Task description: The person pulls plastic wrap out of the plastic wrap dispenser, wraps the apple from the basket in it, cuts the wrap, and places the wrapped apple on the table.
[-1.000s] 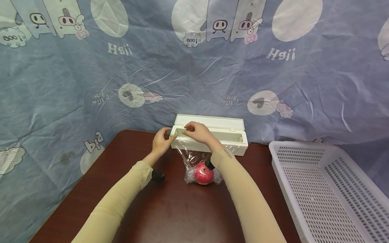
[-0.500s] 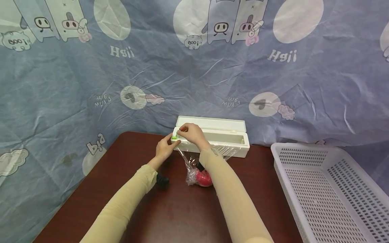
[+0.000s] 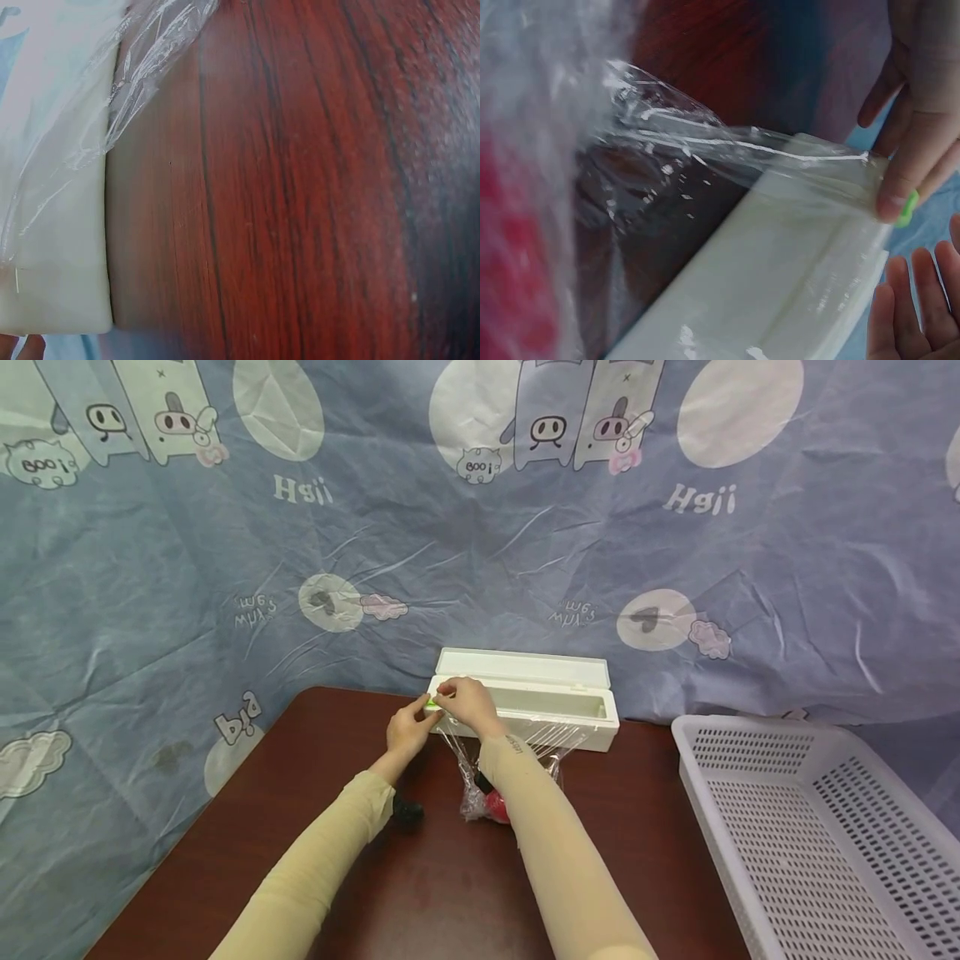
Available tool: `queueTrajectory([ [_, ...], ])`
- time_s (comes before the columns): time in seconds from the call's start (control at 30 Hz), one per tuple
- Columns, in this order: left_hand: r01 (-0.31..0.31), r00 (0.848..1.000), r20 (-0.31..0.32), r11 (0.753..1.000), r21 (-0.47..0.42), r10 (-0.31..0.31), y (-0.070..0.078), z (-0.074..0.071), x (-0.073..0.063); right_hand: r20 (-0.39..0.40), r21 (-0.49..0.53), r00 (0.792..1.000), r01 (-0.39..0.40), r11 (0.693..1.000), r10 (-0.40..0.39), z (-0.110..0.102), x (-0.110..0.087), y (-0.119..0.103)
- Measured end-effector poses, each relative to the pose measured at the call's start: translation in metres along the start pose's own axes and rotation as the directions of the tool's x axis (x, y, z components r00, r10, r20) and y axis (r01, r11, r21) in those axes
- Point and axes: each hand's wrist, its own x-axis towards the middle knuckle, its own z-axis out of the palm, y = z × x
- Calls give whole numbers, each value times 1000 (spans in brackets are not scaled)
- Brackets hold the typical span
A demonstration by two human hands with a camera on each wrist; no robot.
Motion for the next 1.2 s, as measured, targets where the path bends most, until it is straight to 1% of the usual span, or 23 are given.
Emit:
queueTrajectory([
  [0.13, 49, 999, -16, 998, -31, -49, 2, -1, 0, 28, -7, 999, -30, 1000, 31, 5, -1, 3],
  [0.23, 69, 997, -22, 997, -46, -70, 2, -1, 1, 27, -11, 999, -29, 1000, 29, 7, -1, 5],
  [0.4, 61, 997, -49, 997, -37, -63, 1, 0, 3, 9, -18, 1000, -6, 1000, 6, 10, 1, 5],
  [0.5, 57, 997, -53, 998, -24, -58, 0, 0, 3, 9, -24, 1000, -2, 1000, 2, 13, 3, 6],
  [0.73, 51, 998, -38, 999, -4, -51, -1, 0, 1, -10, -27, 1000, -26, 999, 26, 23, 5, 12],
  [0.9, 56, 998, -40, 998, 0, -56, 0, 1, 0, -41, -37, 999, -5, 999, 4, 26, 6, 17],
  [1.03, 53, 997, -48, 999, -3, -53, -1, 1, 0, -48, -72, 999, 21, 997, -24, 26, 7, 16],
  [1.2, 44, 997, -62, 999, -15, -44, -1, 0, 2, -19, -151, 1000, 14, 988, -17, 24, 10, 12],
])
